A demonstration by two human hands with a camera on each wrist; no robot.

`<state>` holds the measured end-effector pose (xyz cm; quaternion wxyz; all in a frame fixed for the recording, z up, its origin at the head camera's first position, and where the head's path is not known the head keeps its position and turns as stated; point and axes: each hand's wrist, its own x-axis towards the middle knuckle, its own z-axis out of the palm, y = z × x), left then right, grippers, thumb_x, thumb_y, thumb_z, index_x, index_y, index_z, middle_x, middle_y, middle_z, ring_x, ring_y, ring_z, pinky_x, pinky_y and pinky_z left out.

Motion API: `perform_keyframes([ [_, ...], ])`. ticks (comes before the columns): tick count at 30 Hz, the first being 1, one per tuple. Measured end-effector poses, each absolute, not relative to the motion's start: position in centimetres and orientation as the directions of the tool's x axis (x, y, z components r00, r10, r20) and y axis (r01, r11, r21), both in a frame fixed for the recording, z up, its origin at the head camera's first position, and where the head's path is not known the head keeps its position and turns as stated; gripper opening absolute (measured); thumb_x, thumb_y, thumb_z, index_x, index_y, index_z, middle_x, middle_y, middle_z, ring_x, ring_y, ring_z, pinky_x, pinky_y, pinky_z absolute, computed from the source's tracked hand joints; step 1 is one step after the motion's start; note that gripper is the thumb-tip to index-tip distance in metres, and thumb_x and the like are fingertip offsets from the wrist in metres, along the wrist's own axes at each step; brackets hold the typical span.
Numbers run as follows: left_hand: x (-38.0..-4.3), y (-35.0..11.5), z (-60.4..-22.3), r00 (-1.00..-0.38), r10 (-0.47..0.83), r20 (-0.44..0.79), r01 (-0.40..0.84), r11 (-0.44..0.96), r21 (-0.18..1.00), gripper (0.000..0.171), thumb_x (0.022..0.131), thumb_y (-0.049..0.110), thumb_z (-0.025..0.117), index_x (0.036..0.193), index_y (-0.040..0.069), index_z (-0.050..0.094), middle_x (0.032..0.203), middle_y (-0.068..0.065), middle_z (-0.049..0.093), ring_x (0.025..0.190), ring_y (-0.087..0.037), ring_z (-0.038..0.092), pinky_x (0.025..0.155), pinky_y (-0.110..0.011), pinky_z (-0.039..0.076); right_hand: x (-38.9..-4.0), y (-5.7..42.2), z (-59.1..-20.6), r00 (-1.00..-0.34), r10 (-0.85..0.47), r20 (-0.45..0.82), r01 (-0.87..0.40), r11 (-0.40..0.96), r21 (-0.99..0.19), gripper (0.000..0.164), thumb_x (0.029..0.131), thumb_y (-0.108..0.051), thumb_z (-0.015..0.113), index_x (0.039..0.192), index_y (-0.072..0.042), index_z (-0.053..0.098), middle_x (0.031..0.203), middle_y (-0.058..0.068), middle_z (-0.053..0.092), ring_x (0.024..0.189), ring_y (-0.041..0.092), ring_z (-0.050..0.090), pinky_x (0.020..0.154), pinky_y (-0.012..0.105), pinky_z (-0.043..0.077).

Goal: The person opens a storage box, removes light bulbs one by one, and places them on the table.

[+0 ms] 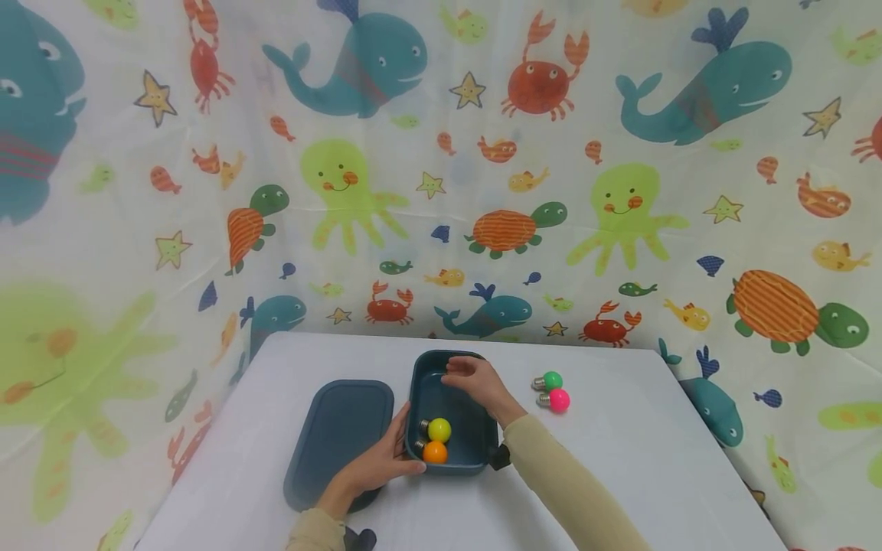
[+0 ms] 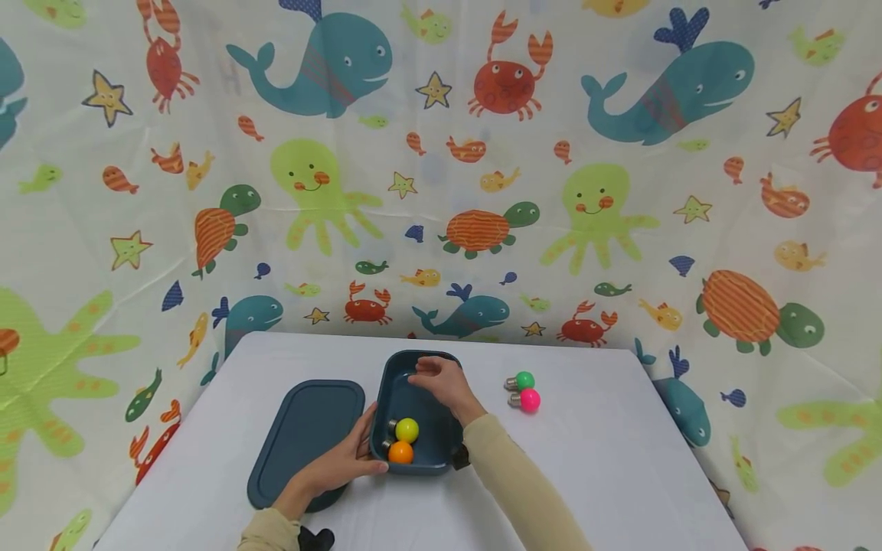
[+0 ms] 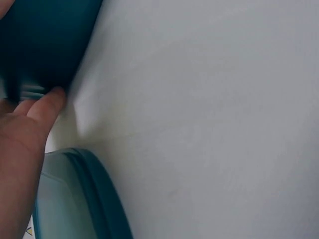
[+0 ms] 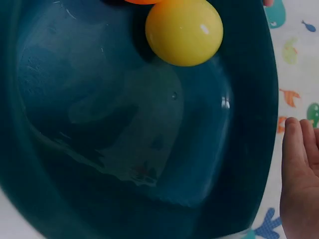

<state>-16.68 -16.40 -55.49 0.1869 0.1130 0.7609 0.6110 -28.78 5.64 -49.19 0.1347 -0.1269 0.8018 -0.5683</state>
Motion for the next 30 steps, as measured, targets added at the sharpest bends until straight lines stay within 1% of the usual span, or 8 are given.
perform_keyframes([
  [6, -16.6, -16.4, -55.5, -0.901, 0.408, -0.146, -0.061, 0.214, 0.975, 0.107, 0.09, 0.025, 0.072, 0.156, 0.022, -0.012, 0.163, -0.016, -0.01, 0.146, -0.038, 0.02, 0.115, -0.055, 0.021, -28.2, 5.3, -49.7, -0.907, -0.406, -0.11, -0.041, 0.346, -0.937, 0.061, 0.086, -0.032, 0.076, 0.135, -0.002, 0.055, 0.13, 0.012, 0.062, 0.117, 0.027, 0.06, 0.105, 0.049, 0.043],
  [13, -16.6, -16.4, -55.5, -0.9, 0.413, -0.141, -0.06, 0.204, 0.977, 0.106, 0.091, 0.025, 0.071, 0.156, 0.022, -0.013, 0.163, -0.015, -0.011, 0.146, -0.037, 0.021, 0.115, -0.054, 0.021, -28.0, 4.7, -50.6, -0.902, -0.413, -0.13, -0.045, 0.388, -0.921, 0.054, 0.087, -0.028, 0.075, 0.132, -0.004, 0.058, 0.127, 0.01, 0.064, 0.114, 0.026, 0.06, 0.102, 0.05, 0.045],
  [16, -16.6, -16.4, -55.5, -0.9, 0.412, -0.141, -0.059, 0.206, 0.977, 0.106, 0.091, 0.025, 0.071, 0.156, 0.022, -0.013, 0.163, -0.015, -0.011, 0.146, -0.037, 0.021, 0.115, -0.054, 0.021, -27.8, 4.5, -50.7, -0.903, -0.406, -0.139, -0.042, 0.406, -0.913, 0.054, 0.086, -0.029, 0.076, 0.131, -0.004, 0.059, 0.124, 0.009, 0.065, 0.113, 0.025, 0.061, 0.102, 0.049, 0.045],
  [22, -16.6, -16.4, -55.6, -0.902, 0.411, -0.135, -0.051, 0.209, 0.977, 0.106, 0.091, 0.025, 0.071, 0.156, 0.022, -0.013, 0.163, -0.015, -0.011, 0.146, -0.037, 0.02, 0.115, -0.054, 0.021, -27.5, 4.4, -51.0, -0.895, -0.419, -0.154, -0.053, 0.442, -0.895, 0.05, 0.086, -0.023, 0.076, 0.128, -0.002, 0.06, 0.12, 0.01, 0.067, 0.11, 0.027, 0.062, 0.101, 0.05, 0.046],
  [25, -16.7, -16.4, -55.6, -0.902, 0.411, -0.133, -0.05, 0.208, 0.977, 0.106, 0.091, 0.025, 0.071, 0.156, 0.022, -0.013, 0.163, -0.014, -0.01, 0.146, -0.036, 0.019, 0.115, -0.053, 0.021, -27.3, 4.3, -51.1, -0.888, -0.419, -0.187, -0.039, 0.475, -0.879, 0.048, 0.086, -0.024, 0.077, 0.126, -0.003, 0.062, 0.118, 0.009, 0.068, 0.108, 0.026, 0.062, 0.102, 0.05, 0.046],
  [30, -16.7, -16.5, -55.6, -0.9, 0.413, -0.139, -0.054, 0.21, 0.976, 0.106, 0.091, 0.025, 0.071, 0.156, 0.023, -0.013, 0.163, -0.014, -0.01, 0.146, -0.036, 0.02, 0.115, -0.054, 0.021, -26.9, 4.4, -51.1, -0.875, -0.422, -0.237, -0.017, 0.518, -0.855, 0.048, 0.084, -0.025, 0.078, 0.124, -0.002, 0.063, 0.117, 0.01, 0.067, 0.105, 0.026, 0.061, 0.101, 0.052, 0.045],
])
